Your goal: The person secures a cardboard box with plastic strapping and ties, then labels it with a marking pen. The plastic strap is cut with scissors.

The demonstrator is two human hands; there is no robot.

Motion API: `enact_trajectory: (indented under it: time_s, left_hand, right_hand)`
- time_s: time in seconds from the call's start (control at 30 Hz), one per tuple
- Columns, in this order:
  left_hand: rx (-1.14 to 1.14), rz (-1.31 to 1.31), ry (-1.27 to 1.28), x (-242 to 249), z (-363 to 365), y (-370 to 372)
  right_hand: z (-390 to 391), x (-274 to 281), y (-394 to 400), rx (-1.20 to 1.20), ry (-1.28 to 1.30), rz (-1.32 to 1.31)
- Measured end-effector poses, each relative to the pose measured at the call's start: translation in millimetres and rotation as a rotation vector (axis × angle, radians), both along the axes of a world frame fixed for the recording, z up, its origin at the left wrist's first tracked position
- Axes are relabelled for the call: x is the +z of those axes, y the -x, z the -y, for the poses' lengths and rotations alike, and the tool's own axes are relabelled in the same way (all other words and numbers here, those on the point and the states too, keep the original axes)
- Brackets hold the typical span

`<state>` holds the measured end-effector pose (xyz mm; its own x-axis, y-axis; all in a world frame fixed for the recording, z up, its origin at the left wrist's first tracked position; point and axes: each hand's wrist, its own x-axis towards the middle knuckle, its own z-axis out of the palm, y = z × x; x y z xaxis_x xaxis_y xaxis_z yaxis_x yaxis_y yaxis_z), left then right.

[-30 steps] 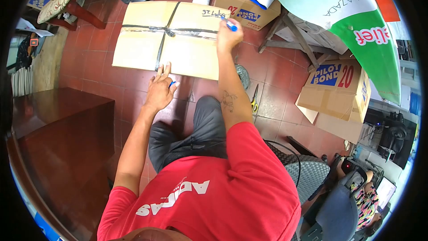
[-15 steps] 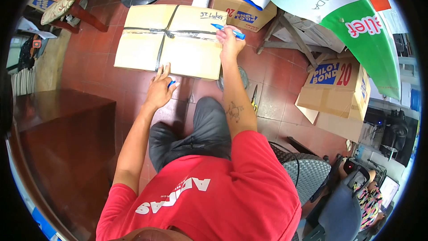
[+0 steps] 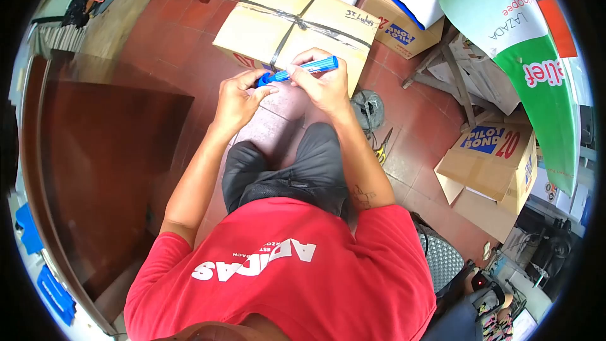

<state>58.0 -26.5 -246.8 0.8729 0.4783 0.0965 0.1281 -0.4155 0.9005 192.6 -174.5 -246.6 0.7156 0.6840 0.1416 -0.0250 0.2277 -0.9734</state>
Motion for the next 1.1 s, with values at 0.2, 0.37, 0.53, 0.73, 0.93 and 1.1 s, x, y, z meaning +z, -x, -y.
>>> enact_trajectory:
  time_s: [0.2,0.37,0.53,0.73,0.93,1.1]
  left_hand:
    - [-0.099,0.068,-0.249,29,11,29]
    - [-0.177,0.146,-0.192,44,19,57]
    - [-0.118,0.061,-0.189,64,29,76]
    - [-0.075,0.143,-0.243,128,7,85]
    - [0.259,0.104,-0.667,175,-104,165]
    - [0.393,0.101,-1.350,230,-160,253]
  right_hand:
    - [2,19,25,0.108,0.131,0.279]
    - [6,34,55,0.193,0.036,0.047]
    - [9,45,67,0.282,0.075,0.158]
    - [34,147,16,0.137,-0.104,0.714]
    - [125,252,-185,-0.882,0.308,1.282]
    - [185,270,-294,-0.815,0.836,1.580]
